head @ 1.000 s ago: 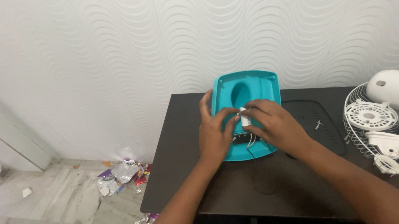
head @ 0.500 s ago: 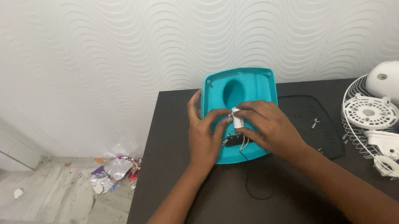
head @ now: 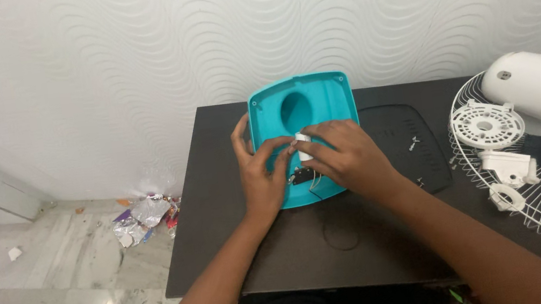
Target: The person works on the internal wiring of a disassembled electric fan. They use a screwdriver to adjust connections on a white capacitor mounted inside the teal fan housing, then place the tool down and handle small screws on the table.
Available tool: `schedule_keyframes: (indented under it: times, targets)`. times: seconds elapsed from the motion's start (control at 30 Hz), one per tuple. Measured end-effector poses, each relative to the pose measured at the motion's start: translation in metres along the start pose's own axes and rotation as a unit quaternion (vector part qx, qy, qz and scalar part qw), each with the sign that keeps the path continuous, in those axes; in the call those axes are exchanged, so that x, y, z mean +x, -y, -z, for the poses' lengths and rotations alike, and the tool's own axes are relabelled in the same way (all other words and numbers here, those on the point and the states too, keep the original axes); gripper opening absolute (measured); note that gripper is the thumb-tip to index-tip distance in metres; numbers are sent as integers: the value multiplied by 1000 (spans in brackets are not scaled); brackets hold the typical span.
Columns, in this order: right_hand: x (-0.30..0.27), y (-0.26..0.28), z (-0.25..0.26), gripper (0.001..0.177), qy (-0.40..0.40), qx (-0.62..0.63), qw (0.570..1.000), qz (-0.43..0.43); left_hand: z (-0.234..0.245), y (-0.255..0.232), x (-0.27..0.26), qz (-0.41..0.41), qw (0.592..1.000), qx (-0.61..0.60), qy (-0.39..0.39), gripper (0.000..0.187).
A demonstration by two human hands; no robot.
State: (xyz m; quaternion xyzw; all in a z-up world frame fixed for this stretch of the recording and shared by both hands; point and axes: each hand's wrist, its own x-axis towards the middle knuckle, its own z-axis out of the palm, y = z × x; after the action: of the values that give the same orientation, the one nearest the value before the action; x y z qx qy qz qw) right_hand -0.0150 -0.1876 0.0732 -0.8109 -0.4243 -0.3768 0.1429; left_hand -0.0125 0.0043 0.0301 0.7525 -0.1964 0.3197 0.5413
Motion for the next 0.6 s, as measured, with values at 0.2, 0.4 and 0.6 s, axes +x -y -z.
schedule_keyframes:
  times: [0.2,0.4,0.6]
  targets:
    - [6,1,1,35,-10,6,1000,12,0,-1,4,3,1000,-31,-3,9]
    - [1,-1,-2,39,2,7,1000,-6,-1,2,2,18,999,-38,3,8]
    - [2,-4,-3,42,7,24,1000,-11,-3,6,2,17,999,-28,1,8]
